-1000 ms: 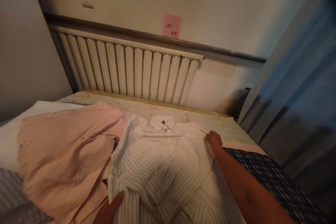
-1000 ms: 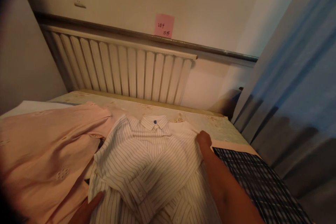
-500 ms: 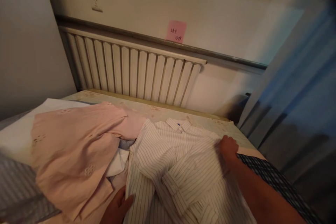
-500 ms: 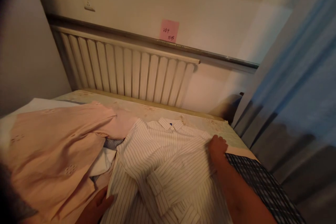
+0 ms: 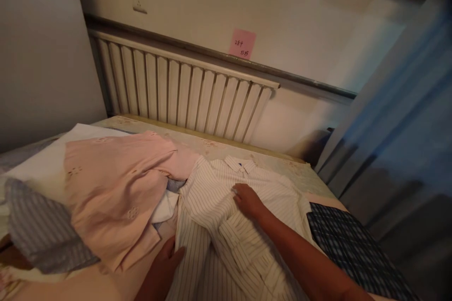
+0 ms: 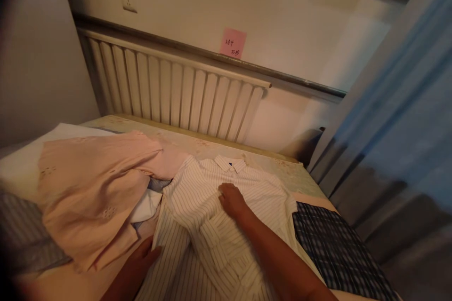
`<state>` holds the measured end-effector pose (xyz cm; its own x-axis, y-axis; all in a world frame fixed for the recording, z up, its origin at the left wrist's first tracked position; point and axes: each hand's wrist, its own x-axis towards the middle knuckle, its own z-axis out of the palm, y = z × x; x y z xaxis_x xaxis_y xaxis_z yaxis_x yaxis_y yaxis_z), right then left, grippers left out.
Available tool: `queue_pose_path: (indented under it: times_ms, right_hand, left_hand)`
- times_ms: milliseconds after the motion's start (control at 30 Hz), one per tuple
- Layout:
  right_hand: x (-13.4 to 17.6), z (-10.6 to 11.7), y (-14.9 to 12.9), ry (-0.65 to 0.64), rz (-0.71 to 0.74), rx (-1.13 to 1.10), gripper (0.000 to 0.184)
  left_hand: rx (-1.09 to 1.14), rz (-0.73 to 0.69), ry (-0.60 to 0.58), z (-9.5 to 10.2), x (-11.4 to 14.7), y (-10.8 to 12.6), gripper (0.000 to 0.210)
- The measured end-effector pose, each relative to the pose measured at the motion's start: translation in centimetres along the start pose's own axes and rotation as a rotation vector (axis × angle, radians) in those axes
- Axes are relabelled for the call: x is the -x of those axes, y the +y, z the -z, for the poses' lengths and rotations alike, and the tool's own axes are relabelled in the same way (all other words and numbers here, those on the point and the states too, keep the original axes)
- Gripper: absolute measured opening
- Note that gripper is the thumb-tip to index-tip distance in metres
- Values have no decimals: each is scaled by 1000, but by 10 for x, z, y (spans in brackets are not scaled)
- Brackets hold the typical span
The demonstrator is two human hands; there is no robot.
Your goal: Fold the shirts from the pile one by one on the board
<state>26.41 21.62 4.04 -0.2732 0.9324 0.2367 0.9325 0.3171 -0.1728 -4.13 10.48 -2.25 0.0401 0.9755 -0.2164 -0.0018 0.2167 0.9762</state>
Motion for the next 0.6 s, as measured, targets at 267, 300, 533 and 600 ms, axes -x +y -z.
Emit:
queue_pose_path:
  times_ms: [267, 300, 533, 600]
  right_hand:
    - [197, 38, 45, 221, -227, -122, 41]
    - [228, 44, 52, 229, -310, -112, 41]
    - [404, 73, 67, 130, -845, 4, 47]
    - [425, 76, 65, 110, -913, 16, 48]
  left_hand:
    - [59, -28, -125, -4, 24, 23, 55]
    - [47, -52, -134, -4, 29, 23, 56]
    - [-155, -110, -124, 8, 81, 12, 58]
    - [-151, -110, -114, 12, 100, 9, 60]
